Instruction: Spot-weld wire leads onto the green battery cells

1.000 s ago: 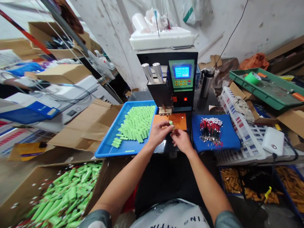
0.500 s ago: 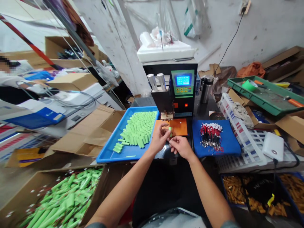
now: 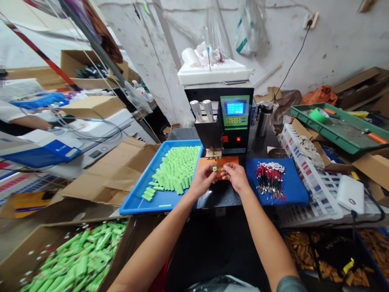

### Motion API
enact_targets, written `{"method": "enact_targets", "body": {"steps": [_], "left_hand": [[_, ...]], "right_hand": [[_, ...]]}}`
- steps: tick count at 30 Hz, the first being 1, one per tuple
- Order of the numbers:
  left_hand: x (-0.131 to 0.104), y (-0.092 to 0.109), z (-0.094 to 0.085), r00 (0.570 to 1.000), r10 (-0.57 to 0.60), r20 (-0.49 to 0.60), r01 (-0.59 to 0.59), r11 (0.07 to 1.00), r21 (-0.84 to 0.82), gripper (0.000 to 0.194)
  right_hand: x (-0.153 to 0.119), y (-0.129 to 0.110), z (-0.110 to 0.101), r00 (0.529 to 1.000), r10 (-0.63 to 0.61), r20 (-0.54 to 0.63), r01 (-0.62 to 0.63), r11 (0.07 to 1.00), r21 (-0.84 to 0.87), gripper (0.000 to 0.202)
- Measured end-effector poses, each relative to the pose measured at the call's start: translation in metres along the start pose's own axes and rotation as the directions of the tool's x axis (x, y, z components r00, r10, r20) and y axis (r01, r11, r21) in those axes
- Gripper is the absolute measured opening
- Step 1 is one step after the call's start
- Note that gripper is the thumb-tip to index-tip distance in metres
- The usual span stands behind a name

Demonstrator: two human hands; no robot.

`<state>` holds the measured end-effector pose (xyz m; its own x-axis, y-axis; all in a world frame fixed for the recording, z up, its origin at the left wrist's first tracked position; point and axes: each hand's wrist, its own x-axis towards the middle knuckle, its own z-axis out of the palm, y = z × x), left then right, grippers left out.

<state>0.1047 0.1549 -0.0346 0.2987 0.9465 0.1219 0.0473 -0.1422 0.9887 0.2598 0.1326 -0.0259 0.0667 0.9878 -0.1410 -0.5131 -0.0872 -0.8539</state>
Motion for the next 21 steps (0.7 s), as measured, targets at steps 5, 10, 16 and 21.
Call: {"method": "enact_targets", "body": {"steps": [5, 10, 16, 21], "left_hand": [[0.010, 0.003, -0.008, 0.974, 0.210, -0.083, -0.169, 0.922, 0.350, 0.016], [0.022, -0.002, -0.010, 0.988, 0.143, -0.051, -0.117, 0.931, 0.347, 0.017], [0.025, -0.013, -0.008, 0.994, 0.095, -0.061, -0.067, 0.932, 0.357, 0.028], [0.026, -0.017, -0.008, 0.992, 0.091, -0.082, -0.052, 0.918, 0.392, 0.030]], "right_hand": [[0.012, 0.002, 0.004, 0.998, -0.036, -0.050, 0.033, 0.997, -0.066, 0.038], [0.023, 0.005, 0.007, 0.994, -0.084, -0.077, 0.072, 0.987, -0.145, 0.036], [0.028, 0.005, 0.016, 0.987, -0.143, -0.078, 0.130, 0.979, -0.158, 0.030], [0.030, 0.007, 0.021, 0.982, -0.163, -0.098, 0.140, 0.968, -0.210, 0.027]]}}
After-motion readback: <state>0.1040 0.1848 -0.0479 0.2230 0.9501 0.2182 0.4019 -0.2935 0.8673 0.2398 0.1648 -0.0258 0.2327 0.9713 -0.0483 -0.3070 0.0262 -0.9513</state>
